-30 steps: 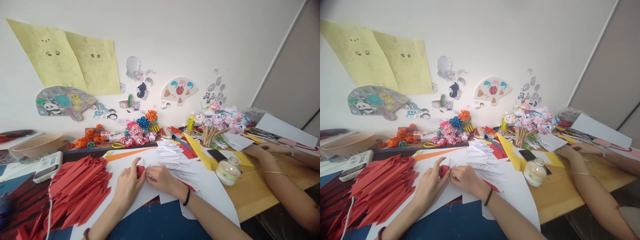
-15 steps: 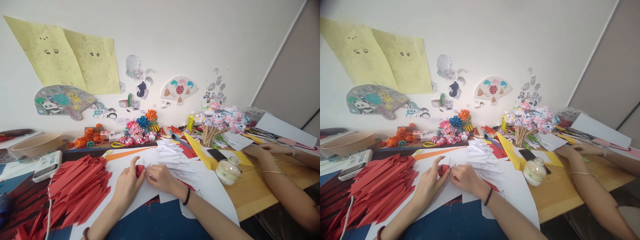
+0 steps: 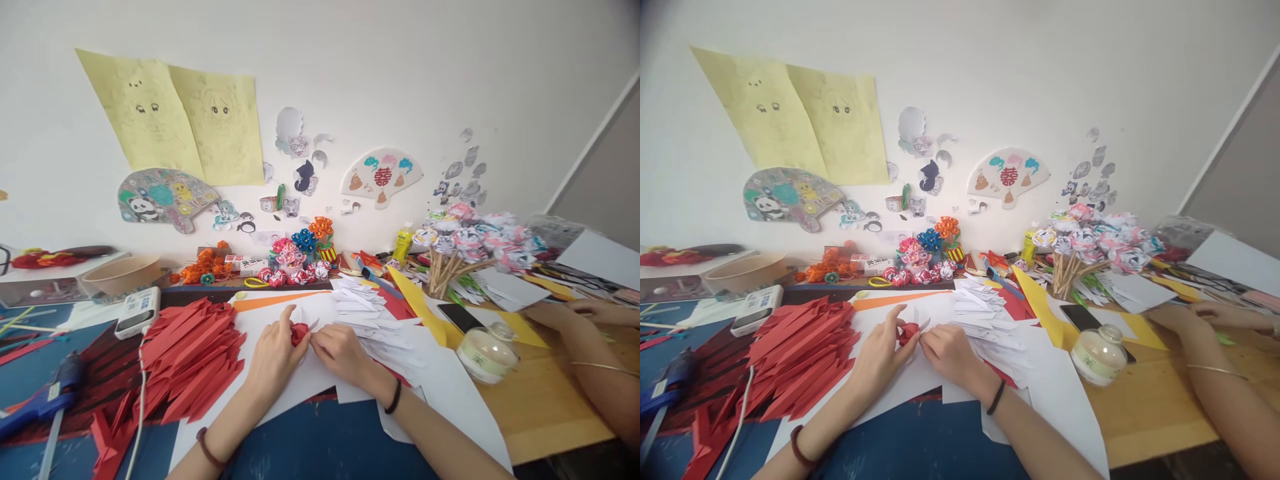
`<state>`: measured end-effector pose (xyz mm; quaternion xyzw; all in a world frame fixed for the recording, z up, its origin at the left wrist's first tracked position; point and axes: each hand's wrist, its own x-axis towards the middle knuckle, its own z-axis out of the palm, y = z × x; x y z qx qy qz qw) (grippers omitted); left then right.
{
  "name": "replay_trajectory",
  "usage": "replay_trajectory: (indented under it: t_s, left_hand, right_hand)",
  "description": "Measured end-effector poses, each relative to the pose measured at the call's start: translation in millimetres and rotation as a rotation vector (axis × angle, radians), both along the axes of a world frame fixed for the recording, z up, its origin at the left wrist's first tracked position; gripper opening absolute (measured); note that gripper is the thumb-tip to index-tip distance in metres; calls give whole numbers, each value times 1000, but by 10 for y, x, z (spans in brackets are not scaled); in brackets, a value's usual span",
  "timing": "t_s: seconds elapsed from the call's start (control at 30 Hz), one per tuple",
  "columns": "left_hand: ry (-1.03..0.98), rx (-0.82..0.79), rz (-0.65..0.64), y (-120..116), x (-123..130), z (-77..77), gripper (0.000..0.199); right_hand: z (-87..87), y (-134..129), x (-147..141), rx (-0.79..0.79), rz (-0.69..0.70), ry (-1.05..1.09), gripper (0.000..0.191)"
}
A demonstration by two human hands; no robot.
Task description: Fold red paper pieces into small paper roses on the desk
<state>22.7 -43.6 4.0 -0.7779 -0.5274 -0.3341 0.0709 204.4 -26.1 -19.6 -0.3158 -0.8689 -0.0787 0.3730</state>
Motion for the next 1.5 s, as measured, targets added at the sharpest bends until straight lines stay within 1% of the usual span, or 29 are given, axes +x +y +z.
replay_trajectory:
  t_s: [0.17,0.4,0.57,0.7,0.8,1.03,1.27,1.37,1.5]
  left_hand:
    - [6,30,-27,-26,25,10,48]
    - [-33,33,-59,-18,45,-40,44]
    - [-54,88,-75,-28,51,-34,43]
    - [-76,100,-112,-31,57,-9,40]
    - [-107,83,-136,-34,55,-5,39]
    - [-198,-14,-167,-50,13,-44,45]
    - [-245,-25,-178,-46,25,-77,44]
    - [-245,-31,-200,-48,26,-82,44]
    - [-239,-35,-227,-61,27,-66,47]
  right_hand:
    - [5,-6,-16,48,-11,24,33]
    - [-9,7,-34,85,-32,41,34]
    - [32,-11,-43,89,-32,57,35]
    - [27,-14,-44,79,-23,72,33]
    - [7,-12,-35,65,-19,78,32]
    - [0,-19,-20,18,-39,73,26]
    - [-37,-4,-18,-33,-93,69,20]
    - [-38,4,-9,-49,-85,55,21]
    - [-33,16,5,-36,-59,53,28]
